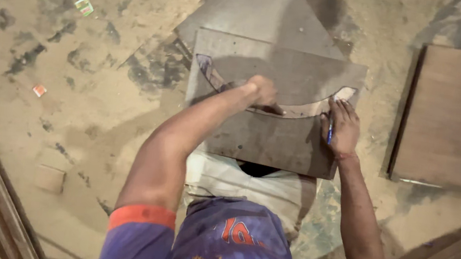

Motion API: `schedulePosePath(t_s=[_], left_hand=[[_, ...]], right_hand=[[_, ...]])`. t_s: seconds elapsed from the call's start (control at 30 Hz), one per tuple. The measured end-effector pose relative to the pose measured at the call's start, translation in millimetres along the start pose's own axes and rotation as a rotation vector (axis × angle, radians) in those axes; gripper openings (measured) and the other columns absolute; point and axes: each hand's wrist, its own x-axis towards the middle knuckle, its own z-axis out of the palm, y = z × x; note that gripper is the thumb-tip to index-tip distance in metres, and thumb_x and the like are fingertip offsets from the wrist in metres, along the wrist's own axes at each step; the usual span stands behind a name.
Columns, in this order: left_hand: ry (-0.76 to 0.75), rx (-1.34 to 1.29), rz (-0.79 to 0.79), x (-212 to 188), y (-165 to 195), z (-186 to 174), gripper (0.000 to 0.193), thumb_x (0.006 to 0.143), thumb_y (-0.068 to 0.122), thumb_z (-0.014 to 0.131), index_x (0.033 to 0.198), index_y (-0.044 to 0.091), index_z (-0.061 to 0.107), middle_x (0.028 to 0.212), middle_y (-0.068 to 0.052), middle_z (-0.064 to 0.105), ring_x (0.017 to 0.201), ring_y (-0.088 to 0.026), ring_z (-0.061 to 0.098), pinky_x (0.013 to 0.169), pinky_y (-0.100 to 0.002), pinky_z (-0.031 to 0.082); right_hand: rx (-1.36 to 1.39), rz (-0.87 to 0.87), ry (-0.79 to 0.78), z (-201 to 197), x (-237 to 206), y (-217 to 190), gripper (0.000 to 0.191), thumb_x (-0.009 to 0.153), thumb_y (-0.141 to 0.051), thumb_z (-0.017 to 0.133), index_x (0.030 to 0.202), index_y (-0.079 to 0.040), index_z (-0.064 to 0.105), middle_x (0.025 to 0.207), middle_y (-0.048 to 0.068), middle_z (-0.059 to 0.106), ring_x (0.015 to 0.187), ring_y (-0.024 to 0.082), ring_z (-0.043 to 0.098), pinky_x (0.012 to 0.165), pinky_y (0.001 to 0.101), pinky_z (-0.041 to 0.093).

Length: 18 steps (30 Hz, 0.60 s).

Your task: The person uses a curved wooden template and a blue pen to trace a curved outline onto several flat wooden boards. They repeatedly reposition the template and trace its edge on each board, then stack the marked boards together.

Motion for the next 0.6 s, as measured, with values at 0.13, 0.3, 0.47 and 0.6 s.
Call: schedulePosePath(t_s=[0.13, 0.3, 0.47, 0.6], left_hand=[[0.001, 0.027, 0.073, 12.2, -9.7, 8.6, 0.062, 0.094, 0.071, 0.046, 0.099, 0.02, 0.081, 0.104, -0.004, 0.076, 0.102, -0.026, 0.07, 0.088, -0.045, 0.055], [0.038, 0.126, 0.12, 13.4, 5.5, 2.8, 0.069, 0.095, 0.076, 0.043, 0.099, 0.018, 0.08, 0.104, -0.005, 0.076, 0.101, -0.027, 0.07, 0.086, -0.045, 0.054], [0.105, 0.157, 0.134, -9.4, 17.0, -18.8, 0.071, 0.093, 0.08, 0.043, 0.099, 0.019, 0.08, 0.105, -0.004, 0.076, 0.101, -0.028, 0.069, 0.085, -0.045, 0.054], [0.135, 0.185, 0.143, -10.3, 14.5, -23.1, 0.072, 0.093, 0.081, 0.044, 0.1, 0.02, 0.081, 0.107, -0.002, 0.077, 0.104, -0.025, 0.07, 0.087, -0.044, 0.055]], right_hand=[[0.029, 0.04, -0.01, -0.3, 2.5, -3.6, 0.044, 0.097, -0.022, 0.07, 0.136, -0.001, 0.065, 0.127, 0.022, 0.069, 0.128, 0.042, 0.06, 0.11, 0.0496, 0.045], [0.474, 0.376, 0.368, 11.3, -3.5, -47.9, 0.021, 0.111, -0.016, 0.059, 0.125, -0.001, 0.064, 0.109, 0.018, 0.07, 0.099, 0.034, 0.068, 0.092, 0.0393, 0.055], [0.382, 0.145, 0.024, 47.7, -14.6, -170.5, 0.023, 0.103, -0.018, 0.06, 0.117, -0.001, 0.068, 0.1, 0.019, 0.072, 0.091, 0.035, 0.071, 0.082, 0.0444, 0.055], [0.592, 0.298, -0.392, 82.1, 24.4, -255.3, 0.036, 0.096, -0.025, 0.065, 0.127, -0.006, 0.063, 0.104, 0.019, 0.07, 0.093, 0.037, 0.068, 0.084, 0.0457, 0.053]])
